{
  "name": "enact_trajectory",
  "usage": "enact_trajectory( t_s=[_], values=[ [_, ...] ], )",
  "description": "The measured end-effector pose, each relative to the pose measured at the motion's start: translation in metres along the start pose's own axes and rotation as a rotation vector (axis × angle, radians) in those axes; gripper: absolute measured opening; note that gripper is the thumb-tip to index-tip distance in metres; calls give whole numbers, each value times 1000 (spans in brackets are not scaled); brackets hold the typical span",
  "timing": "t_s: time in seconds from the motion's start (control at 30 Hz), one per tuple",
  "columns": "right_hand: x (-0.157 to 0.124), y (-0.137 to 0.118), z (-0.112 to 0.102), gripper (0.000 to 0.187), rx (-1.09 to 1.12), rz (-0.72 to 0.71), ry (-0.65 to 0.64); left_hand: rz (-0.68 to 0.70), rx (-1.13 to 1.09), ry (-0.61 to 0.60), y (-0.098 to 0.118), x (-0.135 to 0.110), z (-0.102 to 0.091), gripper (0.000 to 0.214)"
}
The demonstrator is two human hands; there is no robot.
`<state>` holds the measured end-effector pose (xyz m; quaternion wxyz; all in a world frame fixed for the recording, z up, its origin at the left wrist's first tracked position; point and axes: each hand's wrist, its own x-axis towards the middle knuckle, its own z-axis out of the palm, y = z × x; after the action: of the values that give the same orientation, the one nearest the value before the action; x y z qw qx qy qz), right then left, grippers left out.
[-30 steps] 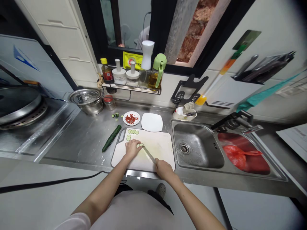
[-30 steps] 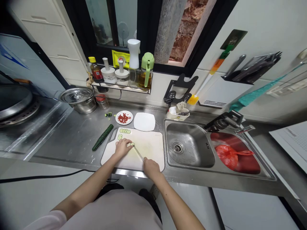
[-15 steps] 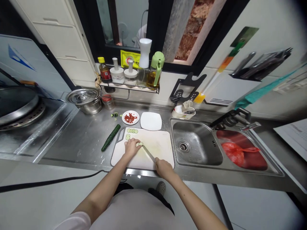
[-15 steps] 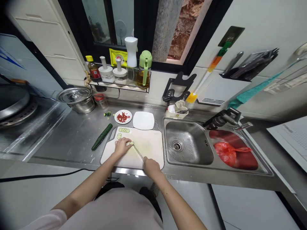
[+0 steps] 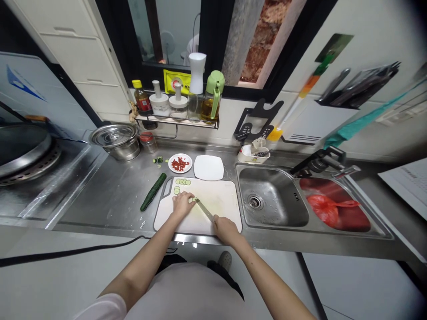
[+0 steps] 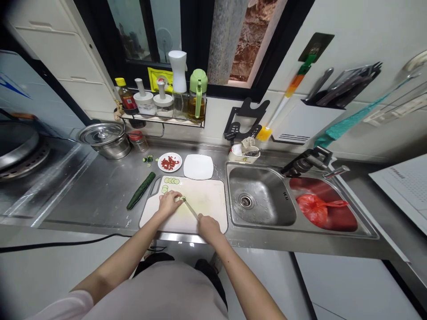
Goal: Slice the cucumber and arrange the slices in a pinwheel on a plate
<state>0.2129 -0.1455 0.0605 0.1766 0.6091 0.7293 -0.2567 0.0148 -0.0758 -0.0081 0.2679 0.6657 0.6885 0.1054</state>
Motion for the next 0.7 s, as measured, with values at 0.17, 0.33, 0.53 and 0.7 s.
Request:
enact_trajectory(
  t_s=[0.17,0.33,0.53,0.7],
  values=[
    [-3,15,-1,28,57,59,84,20,37,10,3,-1,-2,29],
    [1,20,-1,30,68,172,149,8,91,12,8,-3,2,27],
    [8,17,0,29,62,216,160,-15,41,41,12,-3,2,18],
    [12,17,3,30,52,218,168,-43,-94,38,14,-8,5,7]
  ],
)
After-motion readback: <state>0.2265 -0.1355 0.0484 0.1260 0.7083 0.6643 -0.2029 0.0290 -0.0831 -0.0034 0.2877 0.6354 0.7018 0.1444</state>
